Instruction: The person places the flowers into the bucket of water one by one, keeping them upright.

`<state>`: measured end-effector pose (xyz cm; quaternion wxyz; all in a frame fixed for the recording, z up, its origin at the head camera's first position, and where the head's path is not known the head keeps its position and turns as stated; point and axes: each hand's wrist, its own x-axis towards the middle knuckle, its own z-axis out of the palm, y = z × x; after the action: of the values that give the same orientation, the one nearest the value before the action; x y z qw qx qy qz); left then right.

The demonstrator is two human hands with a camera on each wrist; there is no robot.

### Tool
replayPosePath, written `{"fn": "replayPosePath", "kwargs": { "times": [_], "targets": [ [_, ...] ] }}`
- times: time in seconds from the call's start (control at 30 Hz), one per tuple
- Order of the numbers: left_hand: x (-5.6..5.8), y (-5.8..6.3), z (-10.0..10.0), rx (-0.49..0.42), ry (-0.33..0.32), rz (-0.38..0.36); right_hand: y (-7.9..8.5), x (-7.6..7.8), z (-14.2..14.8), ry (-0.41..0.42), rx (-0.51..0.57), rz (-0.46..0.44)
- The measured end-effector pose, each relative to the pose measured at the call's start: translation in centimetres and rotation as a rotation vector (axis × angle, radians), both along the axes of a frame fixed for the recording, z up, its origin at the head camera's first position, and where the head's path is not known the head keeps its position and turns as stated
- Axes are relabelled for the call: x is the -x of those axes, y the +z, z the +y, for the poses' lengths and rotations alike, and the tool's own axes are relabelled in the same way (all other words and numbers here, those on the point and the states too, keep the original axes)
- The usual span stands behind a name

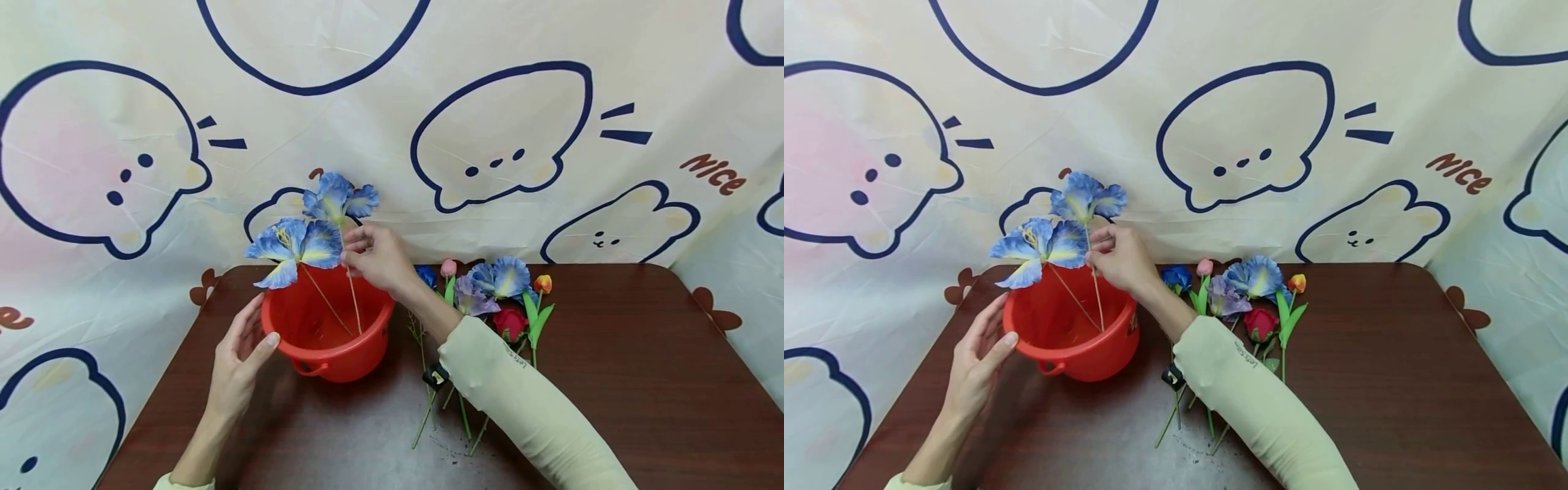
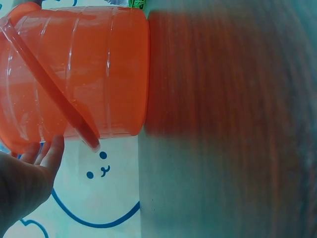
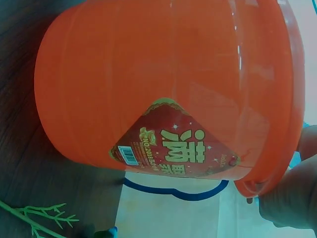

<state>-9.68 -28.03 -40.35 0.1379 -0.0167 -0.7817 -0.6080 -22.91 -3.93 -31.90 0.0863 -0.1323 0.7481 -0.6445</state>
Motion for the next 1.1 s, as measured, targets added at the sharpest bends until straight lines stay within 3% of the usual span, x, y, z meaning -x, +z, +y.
{"fn": "replayPosePath", "kwargs": {
  "times": [0.53,0.9,1.1],
  "targets": [
    [0.0,-0.1,0.0,0.001,0.001,0.006,0.6,0.3,-1.6,0.027,-0.202,-0.056],
    [0.1,-0.3,-0.1,-0.012,-0.008,0.025,1.3,-0.2,-0.3,0.116,-0.218,-0.086],
    [0.0,-0.3,-0.1,-0.011,-0.007,0.024,1.6,-0.8,1.6,0.116,-0.138,-0.067]
  ]
}}
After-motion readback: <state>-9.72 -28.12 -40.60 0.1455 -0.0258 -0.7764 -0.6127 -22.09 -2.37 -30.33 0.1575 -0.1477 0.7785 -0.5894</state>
